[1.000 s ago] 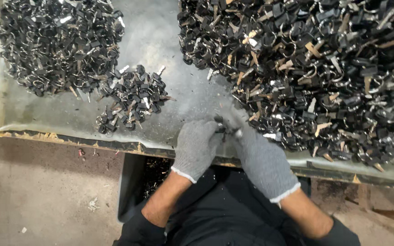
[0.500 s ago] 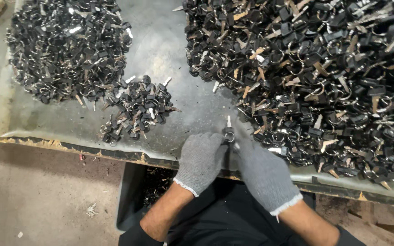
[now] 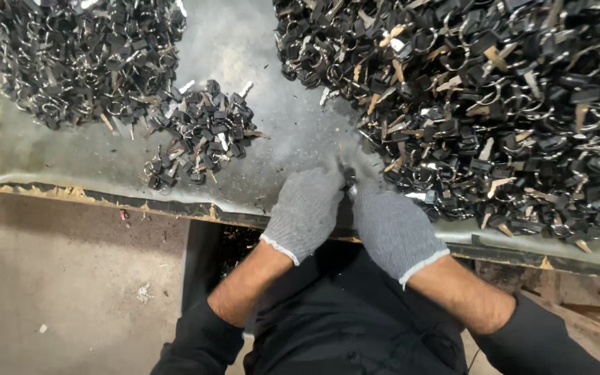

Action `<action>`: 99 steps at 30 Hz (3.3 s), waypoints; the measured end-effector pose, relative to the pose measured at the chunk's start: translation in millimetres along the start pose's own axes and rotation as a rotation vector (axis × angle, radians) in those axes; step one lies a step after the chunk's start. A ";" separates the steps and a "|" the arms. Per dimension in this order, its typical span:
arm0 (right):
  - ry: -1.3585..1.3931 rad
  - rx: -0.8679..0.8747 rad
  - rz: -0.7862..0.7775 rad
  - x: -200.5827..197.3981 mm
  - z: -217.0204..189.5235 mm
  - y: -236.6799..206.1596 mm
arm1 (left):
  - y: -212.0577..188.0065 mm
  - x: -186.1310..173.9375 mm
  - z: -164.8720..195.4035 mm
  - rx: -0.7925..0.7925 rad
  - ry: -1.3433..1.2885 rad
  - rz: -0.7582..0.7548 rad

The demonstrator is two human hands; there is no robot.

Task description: The person, wearing gray work gloves, picks small black key blanks one at a time from a large pile on a metal workbench, briefly handles each item, and drops it into a bin below the bench. The sorted items accumulate in a small pile on the bench as the person continues working through the larger pile.

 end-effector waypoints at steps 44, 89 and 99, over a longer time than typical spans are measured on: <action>0.137 -0.108 0.192 -25.3 3.4 -16.1 | -31.3 6.9 13.4 0.069 0.092 0.324; 0.378 -0.146 0.385 -17.5 13.5 -32.5 | -3.9 -5.2 3.4 -0.055 -0.177 0.093; 0.127 0.012 0.065 -19.1 7.4 -11.4 | -11.5 12.9 0.1 0.068 0.027 0.134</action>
Point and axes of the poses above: each hand's wrist, its own y-axis towards the middle knuckle, its own x-axis out of the palm, z = x × y, the point moved 6 cm from there along y, towards the middle knuckle, and after that the axes turned 8 degrees about -z, right-handed, at the moved point
